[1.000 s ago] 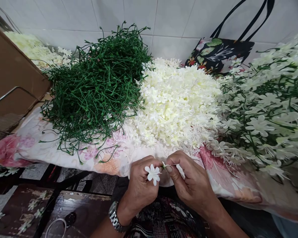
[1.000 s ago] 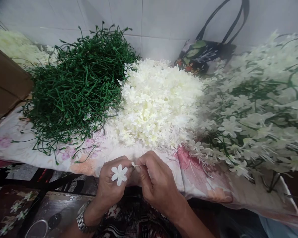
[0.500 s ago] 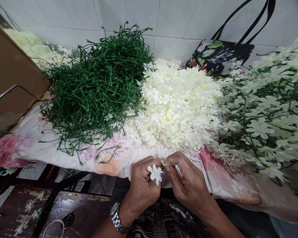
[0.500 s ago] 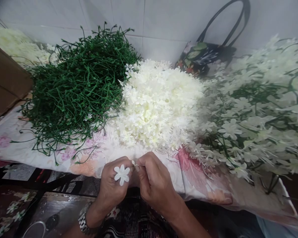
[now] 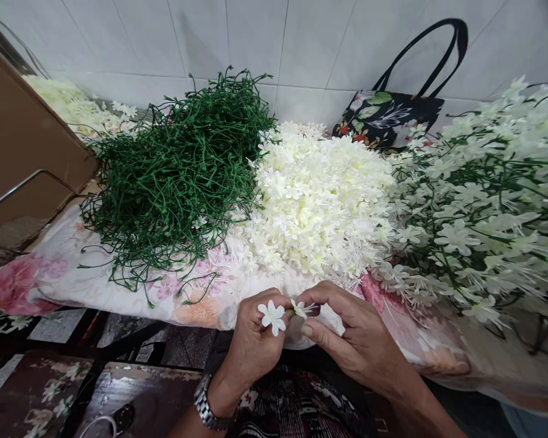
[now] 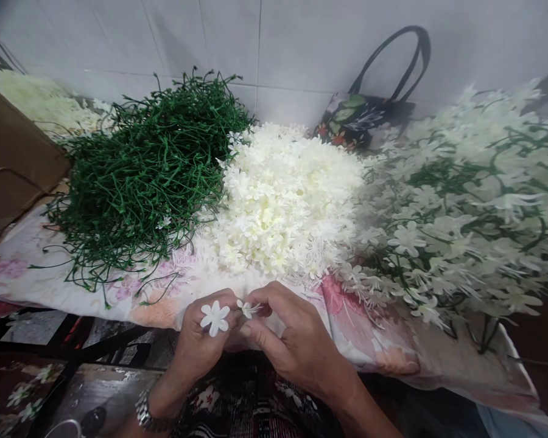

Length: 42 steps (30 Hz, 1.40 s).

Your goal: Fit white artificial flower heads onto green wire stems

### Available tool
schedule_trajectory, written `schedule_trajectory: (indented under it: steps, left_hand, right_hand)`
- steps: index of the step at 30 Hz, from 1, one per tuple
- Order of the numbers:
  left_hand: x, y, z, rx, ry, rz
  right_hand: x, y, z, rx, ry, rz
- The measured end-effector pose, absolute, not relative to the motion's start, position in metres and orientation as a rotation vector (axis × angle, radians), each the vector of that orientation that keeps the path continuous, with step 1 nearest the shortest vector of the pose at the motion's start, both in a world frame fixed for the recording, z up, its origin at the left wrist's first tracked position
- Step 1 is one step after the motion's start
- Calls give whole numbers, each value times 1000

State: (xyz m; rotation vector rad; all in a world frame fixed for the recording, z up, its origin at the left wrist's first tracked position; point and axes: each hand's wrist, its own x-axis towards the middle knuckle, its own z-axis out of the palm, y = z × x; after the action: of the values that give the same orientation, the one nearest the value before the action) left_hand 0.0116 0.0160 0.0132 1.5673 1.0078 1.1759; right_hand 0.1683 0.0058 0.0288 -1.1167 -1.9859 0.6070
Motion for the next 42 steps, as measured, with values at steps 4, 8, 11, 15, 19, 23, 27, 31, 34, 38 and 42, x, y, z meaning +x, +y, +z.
schedule_trajectory:
  steps: [4, 8, 11, 15, 19, 23, 27, 31, 34, 38, 42]
  left_hand:
    - [11, 16, 15, 1542, 971, 1168]
    - [10, 16, 16, 1530, 965, 1163]
    - [9, 16, 16, 1560, 961, 1159]
    - [9, 15, 14, 1624, 968, 1144]
    - [11, 15, 11, 1671, 982, 1153]
    - [11, 15, 10, 1719, 1000, 1150]
    - [13, 15, 10, 1751, 1046, 1131]
    - [14, 15, 9, 1750, 1056, 1133]
    - [15, 15, 9, 1733, 1065, 1148]
    - [15, 17, 9, 1701, 1057, 1167]
    - [11, 16, 9, 1669, 1073, 1108]
  right_hand:
    - [172, 3, 34, -1117, -2006, 615]
    - [172, 2, 35, -1063, -2024, 477]
    - [171, 2, 34, -1004, -2088, 370]
    - [170, 2, 31, -1015, -2140, 309]
    - [168, 2, 26, -1020, -2157, 267]
    - [168, 3, 23, -1041, -2165, 285]
    - [168, 5, 23, -1039, -2195, 288]
    - [168, 6, 23, -1046, -2216, 318]
    - [166, 6, 22, -1057, -2238, 325]
    - [165, 7, 21, -1046, -2223, 347]
    - [165, 8, 21, -1044, -2092, 478]
